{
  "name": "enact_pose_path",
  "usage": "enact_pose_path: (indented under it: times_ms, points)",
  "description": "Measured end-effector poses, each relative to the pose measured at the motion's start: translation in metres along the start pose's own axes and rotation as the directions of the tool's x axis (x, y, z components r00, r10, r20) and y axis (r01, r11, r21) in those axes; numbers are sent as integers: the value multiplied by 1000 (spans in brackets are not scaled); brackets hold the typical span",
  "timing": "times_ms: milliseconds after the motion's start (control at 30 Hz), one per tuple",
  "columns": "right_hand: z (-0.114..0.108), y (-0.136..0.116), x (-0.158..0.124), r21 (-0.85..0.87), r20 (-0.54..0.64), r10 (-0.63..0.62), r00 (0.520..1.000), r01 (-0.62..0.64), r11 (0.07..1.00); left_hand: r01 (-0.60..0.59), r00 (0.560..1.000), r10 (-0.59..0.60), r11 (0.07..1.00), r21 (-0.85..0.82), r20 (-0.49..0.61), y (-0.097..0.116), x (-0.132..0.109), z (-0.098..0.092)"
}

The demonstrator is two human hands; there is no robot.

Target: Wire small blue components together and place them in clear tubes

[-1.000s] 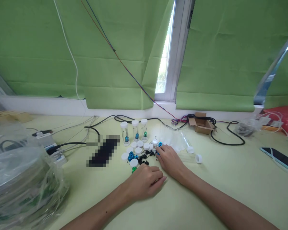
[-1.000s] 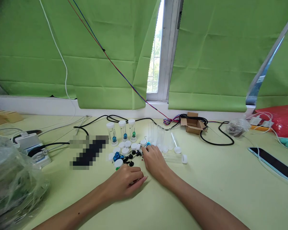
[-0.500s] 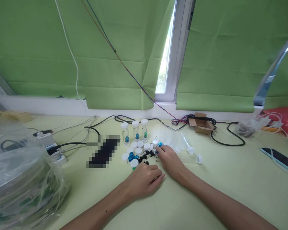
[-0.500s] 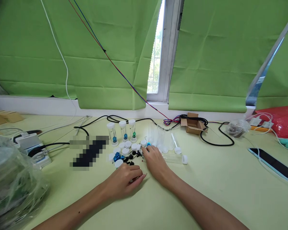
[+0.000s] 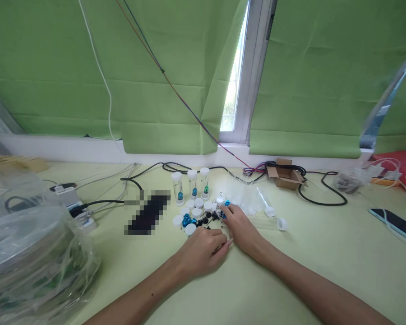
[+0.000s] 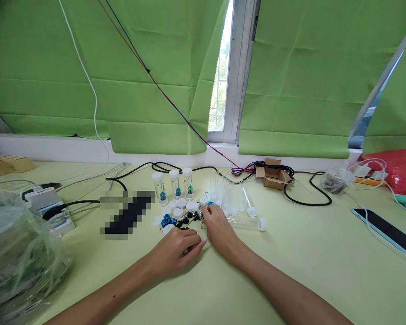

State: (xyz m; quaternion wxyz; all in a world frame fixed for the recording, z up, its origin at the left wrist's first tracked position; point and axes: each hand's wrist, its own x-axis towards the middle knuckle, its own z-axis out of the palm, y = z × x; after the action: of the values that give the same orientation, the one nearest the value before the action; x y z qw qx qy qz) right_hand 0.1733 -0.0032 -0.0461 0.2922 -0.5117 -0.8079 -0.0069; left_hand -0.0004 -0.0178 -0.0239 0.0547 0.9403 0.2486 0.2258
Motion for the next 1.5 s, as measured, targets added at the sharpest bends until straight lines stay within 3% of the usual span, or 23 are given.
enact_pose_path:
  times_ms: [100,233,467,833,1500]
  points:
    - [3,1,0,72,-31,-7,999,9,997,88,993,-90,996,-28,-79,-2,1,1]
    - [6,2,1,151,-83,-25,996,38,988,263,942,-275,961,-88,-191,-6,5,0]
    - [1,-2,3,222,-155,-24,988,58,973,361,897,-390,918,-165,-208,-10,7,-4]
    - [2,-2,5,302,-242,-57,969,131,944,381,881,-423,900,-211,-211,-14,6,-1]
    - [1,-8,1,282,-320,-254,913,348,894,367,895,-405,907,-207,-187,-20,9,-2]
